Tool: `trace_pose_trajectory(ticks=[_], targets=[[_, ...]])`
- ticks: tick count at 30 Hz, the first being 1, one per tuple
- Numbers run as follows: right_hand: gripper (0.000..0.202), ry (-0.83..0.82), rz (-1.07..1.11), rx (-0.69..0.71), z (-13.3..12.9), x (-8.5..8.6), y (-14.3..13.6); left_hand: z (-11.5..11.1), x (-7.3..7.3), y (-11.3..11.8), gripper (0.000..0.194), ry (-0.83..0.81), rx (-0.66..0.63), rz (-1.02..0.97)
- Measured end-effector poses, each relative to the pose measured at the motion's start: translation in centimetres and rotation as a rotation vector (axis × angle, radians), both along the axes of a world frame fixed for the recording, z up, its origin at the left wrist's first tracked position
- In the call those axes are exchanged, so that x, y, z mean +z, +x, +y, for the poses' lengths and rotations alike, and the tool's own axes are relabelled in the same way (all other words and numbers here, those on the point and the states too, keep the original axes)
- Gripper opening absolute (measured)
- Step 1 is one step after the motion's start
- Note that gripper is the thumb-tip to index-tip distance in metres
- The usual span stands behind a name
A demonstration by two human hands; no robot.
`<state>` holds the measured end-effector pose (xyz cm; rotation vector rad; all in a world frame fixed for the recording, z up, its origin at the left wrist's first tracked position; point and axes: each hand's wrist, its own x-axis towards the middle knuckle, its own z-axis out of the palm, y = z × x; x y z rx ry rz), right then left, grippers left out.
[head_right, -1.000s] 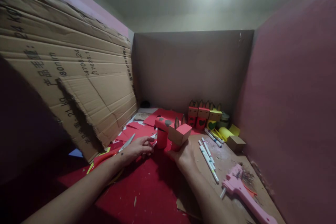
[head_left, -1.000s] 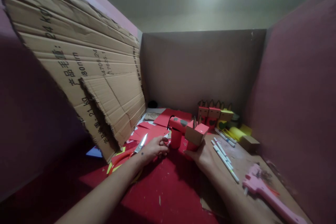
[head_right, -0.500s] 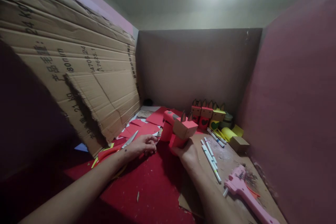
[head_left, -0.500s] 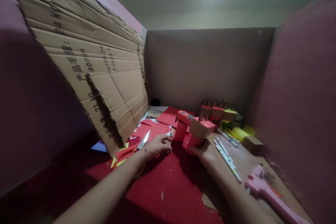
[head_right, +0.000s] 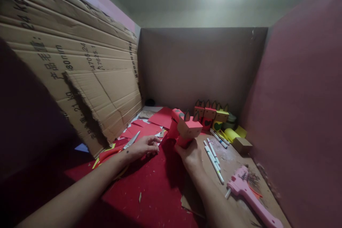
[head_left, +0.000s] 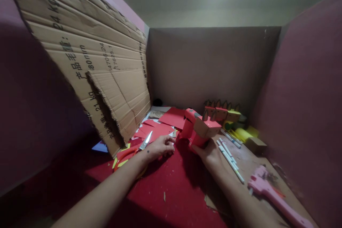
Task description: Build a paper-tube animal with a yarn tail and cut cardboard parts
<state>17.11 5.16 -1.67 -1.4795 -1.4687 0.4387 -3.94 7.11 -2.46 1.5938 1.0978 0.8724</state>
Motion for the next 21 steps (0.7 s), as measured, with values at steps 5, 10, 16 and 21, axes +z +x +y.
trace_pose_trajectory(ticks=[5,10,16,21], targets=[[0.036,0.011,-0.045,-0.001,-0.1,-0.5,-0.3,-0.2,-0.2,0.1,0.035,0.028,-0.028,0.016],[0.034,0.034,-0.038,0.074,-0.4,-0.4,-0.7,-0.4,-0.1,0.7,0.03,0.133,-0.06,0.014],[0.028,0.093,-0.037,0.281,-0.6,0.2,-0.8,-1.0,0.6,1.3,0.04,0.241,-0.139,0.033],[0.028,0.114,-0.029,0.344,-0.6,-0.2,-0.9,-1.2,0.6,1.3,0.052,0.321,-0.165,0.111]])
